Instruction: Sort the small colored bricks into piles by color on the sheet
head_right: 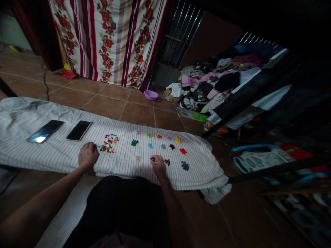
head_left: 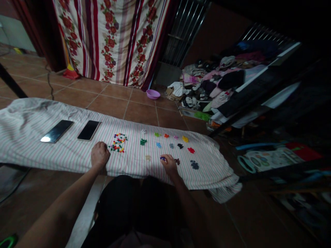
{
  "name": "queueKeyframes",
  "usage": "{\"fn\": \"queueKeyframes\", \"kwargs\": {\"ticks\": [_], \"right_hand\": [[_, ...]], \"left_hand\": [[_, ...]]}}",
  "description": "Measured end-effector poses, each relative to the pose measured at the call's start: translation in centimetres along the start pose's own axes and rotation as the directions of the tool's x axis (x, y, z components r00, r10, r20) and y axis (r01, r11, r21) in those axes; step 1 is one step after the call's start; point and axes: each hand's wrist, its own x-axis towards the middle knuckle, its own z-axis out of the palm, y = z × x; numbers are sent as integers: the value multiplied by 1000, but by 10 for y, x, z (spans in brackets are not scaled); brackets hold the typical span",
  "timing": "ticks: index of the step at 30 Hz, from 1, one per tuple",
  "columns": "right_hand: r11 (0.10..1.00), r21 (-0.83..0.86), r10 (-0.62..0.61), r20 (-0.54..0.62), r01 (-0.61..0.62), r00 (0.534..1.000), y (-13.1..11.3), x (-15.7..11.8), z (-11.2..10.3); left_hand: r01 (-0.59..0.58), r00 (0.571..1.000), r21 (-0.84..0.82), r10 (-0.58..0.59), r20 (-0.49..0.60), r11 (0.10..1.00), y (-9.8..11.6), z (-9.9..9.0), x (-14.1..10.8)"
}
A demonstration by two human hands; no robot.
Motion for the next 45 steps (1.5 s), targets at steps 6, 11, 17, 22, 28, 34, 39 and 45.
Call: {"fn": "queueKeyframes", "kwargs": {"ticks": [6, 11, 17, 22, 28, 34, 39, 45], "right_hand": [[997, -65, -35, 5, 35, 999, -2, 2, 0], [997, -57, -51, 25, 52, 998, -5, 3, -1], [999, -51, -8, 22, 9, 1000, -7, 3, -2], [996, -75, -36, 31, 38, 999, -4, 2, 2], [997, -51, -58, 40, 60, 997, 1, 4, 0], [991, -45, -123, 18, 124, 992, -2, 8, -4], [993, -61, -99, -17, 98, 995, -12, 13, -5], [988, -14, -155, -31, 154, 987, -44, 29, 5]], "left_hand": [[-4, 1000, -3, 3, -10, 1000, -1, 2, 0], [5, 1000, -28, -5, -7, 1000, -1, 2, 0], [3, 1000, -12, -3, 2, 1000, 1, 0, 0], [-3, 1000, -3, 3, 12, 1000, 2, -2, 0], [16, 1000, -24, -16, 14, 1000, 2, -2, 0], [23, 1000, 0, -23, 16, 1000, 3, -1, 2], [26, 1000, 9, -26, 13, 1000, 4, -2, 2], [24, 1000, 16, -24, 11, 1000, 5, -3, 2]]}}
